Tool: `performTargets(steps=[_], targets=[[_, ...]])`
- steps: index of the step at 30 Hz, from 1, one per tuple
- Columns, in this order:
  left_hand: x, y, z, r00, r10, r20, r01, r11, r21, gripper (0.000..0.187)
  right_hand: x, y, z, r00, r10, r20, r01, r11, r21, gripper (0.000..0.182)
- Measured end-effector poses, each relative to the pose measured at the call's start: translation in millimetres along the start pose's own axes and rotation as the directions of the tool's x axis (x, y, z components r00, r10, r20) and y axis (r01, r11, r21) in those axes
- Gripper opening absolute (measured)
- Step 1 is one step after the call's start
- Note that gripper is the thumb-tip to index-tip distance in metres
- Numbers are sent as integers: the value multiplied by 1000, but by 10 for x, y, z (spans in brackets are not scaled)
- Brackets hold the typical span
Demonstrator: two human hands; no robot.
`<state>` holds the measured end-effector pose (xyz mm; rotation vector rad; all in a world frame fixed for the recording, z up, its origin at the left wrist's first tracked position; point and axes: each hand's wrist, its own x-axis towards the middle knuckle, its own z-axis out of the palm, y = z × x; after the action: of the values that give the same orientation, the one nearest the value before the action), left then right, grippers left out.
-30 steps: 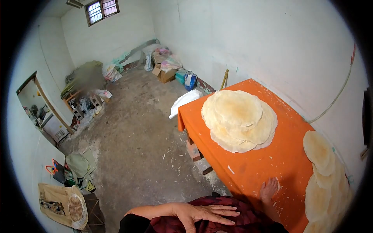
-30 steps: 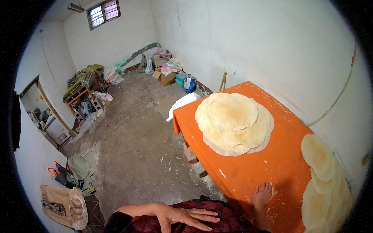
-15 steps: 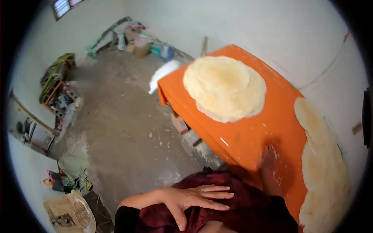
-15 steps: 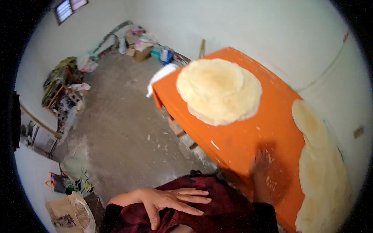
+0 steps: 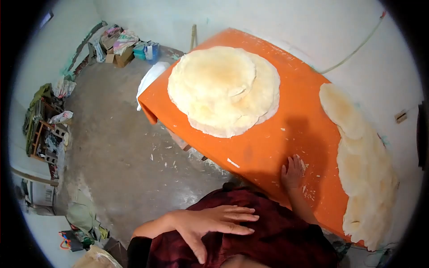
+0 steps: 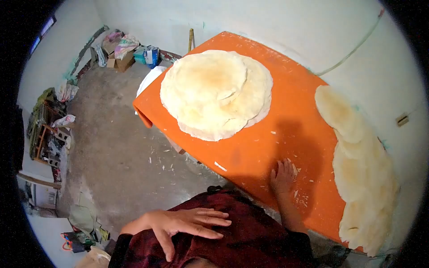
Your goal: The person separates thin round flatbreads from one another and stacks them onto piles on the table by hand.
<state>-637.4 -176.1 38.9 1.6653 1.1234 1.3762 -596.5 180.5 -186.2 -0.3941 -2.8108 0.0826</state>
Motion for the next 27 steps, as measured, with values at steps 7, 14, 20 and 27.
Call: performTargets(steps=[7, 14, 20, 27], targets=[[-87, -166, -547, 678, -615, -402, 349, 751, -561, 64, 38, -71, -89, 998, 11, 58, -13, 1000, 20, 41], [-1137, -1219, -1628, -215, -567, -795, 10, 813, -582, 28, 70, -58, -63, 998, 5, 66, -6, 1000, 19, 39], [-1813, -1818, -2383, -411, -560, -719, -50, 802, -596, 19, 118, -336, -120, 980, 175, 99, -167, 982, -88, 40], [-1730, -1899, -2752, -330, -719, -612, -132, 677, -724, 26, 37, -640, 227, 930, 355, -93, -364, 927, -94, 39]])
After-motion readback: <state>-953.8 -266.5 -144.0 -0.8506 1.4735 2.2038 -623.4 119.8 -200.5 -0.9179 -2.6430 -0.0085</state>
